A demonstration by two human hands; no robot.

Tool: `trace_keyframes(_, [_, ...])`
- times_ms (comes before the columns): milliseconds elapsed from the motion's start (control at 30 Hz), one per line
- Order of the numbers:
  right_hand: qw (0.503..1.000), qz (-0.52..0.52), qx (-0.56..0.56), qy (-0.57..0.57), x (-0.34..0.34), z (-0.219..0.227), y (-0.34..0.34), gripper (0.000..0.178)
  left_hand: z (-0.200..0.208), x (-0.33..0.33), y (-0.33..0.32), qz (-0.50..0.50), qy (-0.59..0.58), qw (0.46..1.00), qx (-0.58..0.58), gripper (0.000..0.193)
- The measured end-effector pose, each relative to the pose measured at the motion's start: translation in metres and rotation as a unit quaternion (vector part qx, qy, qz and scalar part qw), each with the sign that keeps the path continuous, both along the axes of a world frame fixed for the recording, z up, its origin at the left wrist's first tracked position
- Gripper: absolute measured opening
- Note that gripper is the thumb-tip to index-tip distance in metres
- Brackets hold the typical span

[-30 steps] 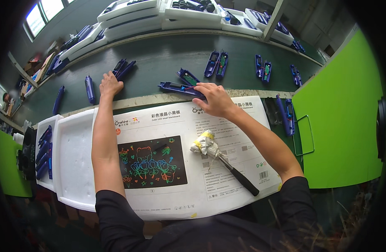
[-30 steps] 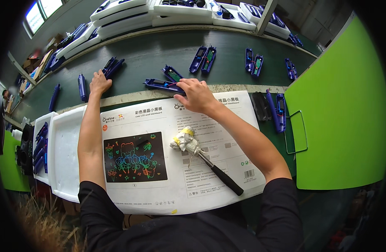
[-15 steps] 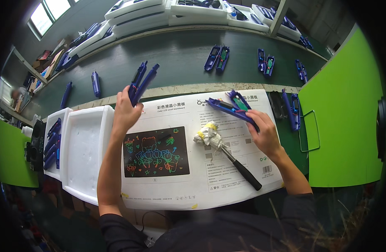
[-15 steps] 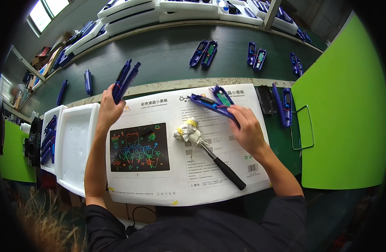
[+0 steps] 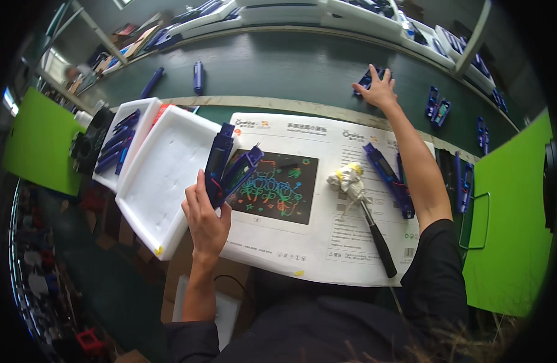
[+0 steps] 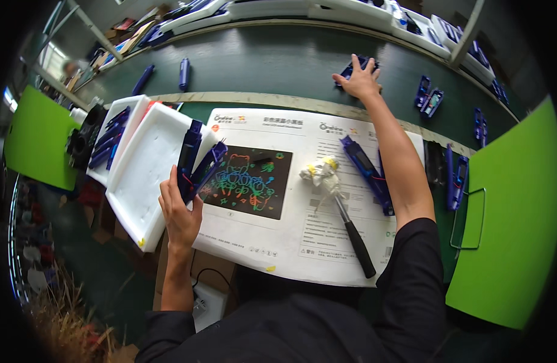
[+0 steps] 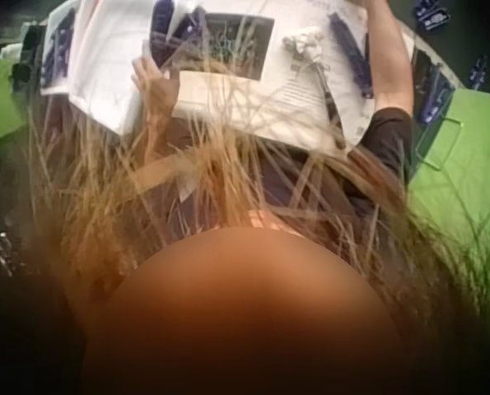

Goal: Assembling and inspecting blue plastic electronic device housings at a factory workbench, using a rubber mallet to secure parts.

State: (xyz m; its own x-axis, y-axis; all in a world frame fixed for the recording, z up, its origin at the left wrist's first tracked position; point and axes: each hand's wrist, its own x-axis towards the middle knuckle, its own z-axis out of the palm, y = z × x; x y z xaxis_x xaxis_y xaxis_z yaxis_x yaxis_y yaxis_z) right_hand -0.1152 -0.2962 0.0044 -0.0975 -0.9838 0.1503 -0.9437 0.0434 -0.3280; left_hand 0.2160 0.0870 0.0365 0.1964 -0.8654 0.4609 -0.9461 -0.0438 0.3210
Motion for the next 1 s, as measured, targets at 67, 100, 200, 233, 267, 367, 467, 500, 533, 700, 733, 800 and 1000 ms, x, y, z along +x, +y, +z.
trace_keyframes(67, [0.995,-0.033,0.084,0.044,0.02,0.003,-0.017,0.083,-0.018,0.027,0.02,0.06,-0.091,0.994,-0.018,0.076])
trace_keyframes(100, [0.995,-0.03,0.085,0.052,0.035,0.007,-0.02,0.075,-0.027,0.041,0.028,0.074,-0.035,0.996,-0.037,0.078])
trace_keyframes(200, [0.995,-0.008,0.059,0.077,0.046,0.002,-0.022,0.058,-0.034,0.047,0.024,0.074,0.077,0.992,-0.062,0.081])
trace_keyframes(233, [0.995,0.016,0.033,0.092,0.045,0.0,-0.021,0.049,-0.031,0.043,0.017,0.066,0.071,0.993,-0.061,0.08])
trace_keyframes(267, [0.995,0.008,0.032,0.095,0.042,-0.002,-0.018,0.049,-0.029,0.041,0.009,0.055,0.066,0.995,-0.06,0.08])
trace_keyframes(367, [0.998,0.016,-0.032,0.055,0.042,-0.004,-0.004,0.04,-0.034,0.039,-0.018,0.056,0.045,0.996,-0.05,0.078])
trace_keyframes(467, [0.992,0.089,-0.085,0.002,0.04,0.013,0.016,0.035,-0.032,0.035,-0.043,0.068,0.083,0.994,-0.035,0.076])
trace_keyframes(500, [0.982,0.14,-0.121,-0.031,0.038,0.016,0.023,0.033,-0.032,0.035,-0.05,0.093,0.05,0.994,-0.031,0.075])
trace_keyframes(533, [0.966,0.194,-0.158,-0.061,0.039,0.018,0.029,0.031,-0.033,0.036,-0.056,0.12,0.019,0.992,-0.029,0.075])
trace_keyframes(700, [0.878,0.442,-0.044,-0.181,0.064,0.04,0.14,0.025,-0.02,0.021,-0.056,0.12,0.07,0.99,-0.034,0.069])
trace_keyframes(733, [0.855,0.488,-0.012,-0.175,0.064,0.039,0.157,0.022,-0.014,0.012,-0.053,0.083,0.147,0.984,-0.057,0.067])
trace_keyframes(800, [0.839,0.521,0.081,-0.133,0.064,0.038,0.179,0.022,-0.016,-0.002,-0.047,0.044,0.227,0.97,-0.077,0.066])
trace_keyframes(1000, [0.867,0.459,-0.036,-0.19,0.046,0.048,0.244,0.041,-0.005,-0.079,-0.015,-0.079,0.534,0.842,-0.023,0.067])
